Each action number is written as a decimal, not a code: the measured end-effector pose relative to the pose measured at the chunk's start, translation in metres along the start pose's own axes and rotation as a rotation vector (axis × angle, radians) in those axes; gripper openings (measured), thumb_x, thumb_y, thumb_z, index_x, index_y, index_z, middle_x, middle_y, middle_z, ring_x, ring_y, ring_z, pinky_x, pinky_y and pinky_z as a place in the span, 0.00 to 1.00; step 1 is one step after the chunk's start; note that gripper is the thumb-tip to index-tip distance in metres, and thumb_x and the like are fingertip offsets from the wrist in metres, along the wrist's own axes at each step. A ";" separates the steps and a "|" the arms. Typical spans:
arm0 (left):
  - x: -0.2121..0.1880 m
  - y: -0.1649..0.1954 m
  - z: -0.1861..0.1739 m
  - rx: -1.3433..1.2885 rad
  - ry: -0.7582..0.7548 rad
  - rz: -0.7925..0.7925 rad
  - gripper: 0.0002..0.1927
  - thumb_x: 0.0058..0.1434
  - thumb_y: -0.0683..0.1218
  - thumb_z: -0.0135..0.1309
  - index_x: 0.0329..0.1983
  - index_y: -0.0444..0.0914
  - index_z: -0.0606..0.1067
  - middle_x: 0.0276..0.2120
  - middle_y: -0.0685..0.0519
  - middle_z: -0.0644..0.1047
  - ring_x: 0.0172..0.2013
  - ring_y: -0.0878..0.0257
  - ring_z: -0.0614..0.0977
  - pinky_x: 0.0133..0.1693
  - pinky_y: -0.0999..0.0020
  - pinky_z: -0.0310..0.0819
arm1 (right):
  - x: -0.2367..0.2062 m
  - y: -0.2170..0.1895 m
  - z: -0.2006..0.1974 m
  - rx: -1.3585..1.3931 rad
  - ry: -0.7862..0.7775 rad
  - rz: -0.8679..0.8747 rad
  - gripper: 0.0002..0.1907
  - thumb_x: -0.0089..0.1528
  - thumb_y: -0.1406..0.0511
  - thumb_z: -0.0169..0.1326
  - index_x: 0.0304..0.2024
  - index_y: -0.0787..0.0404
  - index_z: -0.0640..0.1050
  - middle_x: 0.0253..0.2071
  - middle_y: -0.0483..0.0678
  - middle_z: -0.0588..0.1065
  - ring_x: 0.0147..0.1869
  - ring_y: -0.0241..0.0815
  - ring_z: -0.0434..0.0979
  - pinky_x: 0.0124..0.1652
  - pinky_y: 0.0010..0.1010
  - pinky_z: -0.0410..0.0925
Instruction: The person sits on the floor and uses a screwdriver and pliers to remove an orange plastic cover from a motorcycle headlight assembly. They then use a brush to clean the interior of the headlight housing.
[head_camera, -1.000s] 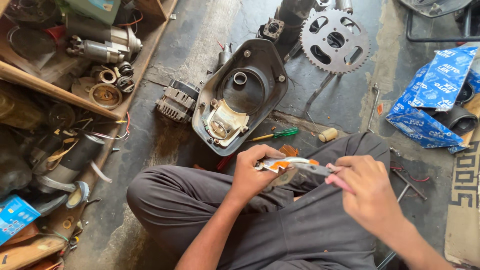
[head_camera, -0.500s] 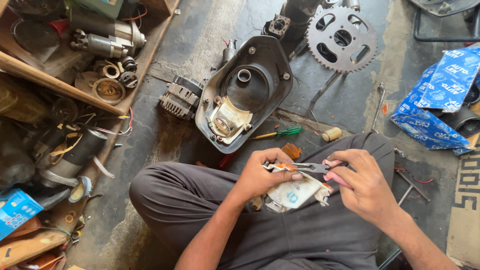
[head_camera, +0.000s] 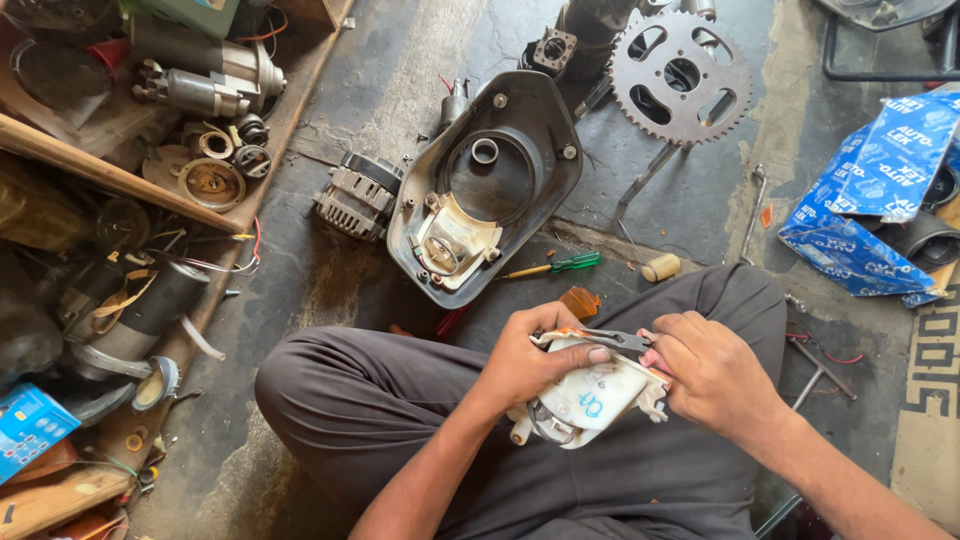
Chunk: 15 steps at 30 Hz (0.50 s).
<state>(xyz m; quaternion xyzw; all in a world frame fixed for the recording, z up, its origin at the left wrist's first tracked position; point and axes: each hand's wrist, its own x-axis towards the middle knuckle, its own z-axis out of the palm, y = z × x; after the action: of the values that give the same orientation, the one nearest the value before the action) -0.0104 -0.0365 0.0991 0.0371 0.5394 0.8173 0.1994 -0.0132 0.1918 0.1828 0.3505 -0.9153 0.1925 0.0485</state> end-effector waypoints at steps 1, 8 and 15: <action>0.000 0.000 0.000 0.005 0.001 0.003 0.16 0.54 0.49 0.71 0.32 0.36 0.76 0.27 0.58 0.78 0.28 0.74 0.76 0.30 0.77 0.69 | 0.000 0.002 0.002 0.001 0.002 -0.015 0.08 0.55 0.67 0.58 0.34 0.66 0.77 0.37 0.53 0.75 0.37 0.52 0.75 0.36 0.41 0.69; 0.000 -0.001 -0.006 0.021 -0.006 -0.021 0.15 0.53 0.47 0.72 0.32 0.36 0.76 0.27 0.57 0.79 0.28 0.74 0.78 0.30 0.76 0.71 | -0.015 0.013 0.023 0.083 0.080 -0.047 0.07 0.56 0.68 0.57 0.30 0.64 0.71 0.36 0.55 0.75 0.36 0.53 0.77 0.35 0.39 0.70; 0.001 0.006 -0.009 0.030 -0.074 0.009 0.13 0.51 0.42 0.72 0.31 0.35 0.77 0.29 0.57 0.80 0.31 0.73 0.78 0.34 0.75 0.73 | -0.020 0.007 0.024 0.396 -0.139 0.328 0.09 0.51 0.72 0.57 0.33 0.68 0.74 0.34 0.57 0.74 0.37 0.58 0.77 0.37 0.38 0.72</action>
<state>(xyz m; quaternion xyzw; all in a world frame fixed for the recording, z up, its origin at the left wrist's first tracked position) -0.0154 -0.0458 0.1002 0.0728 0.5438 0.8079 0.2150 -0.0020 0.1996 0.1541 0.2124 -0.9056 0.3485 -0.1157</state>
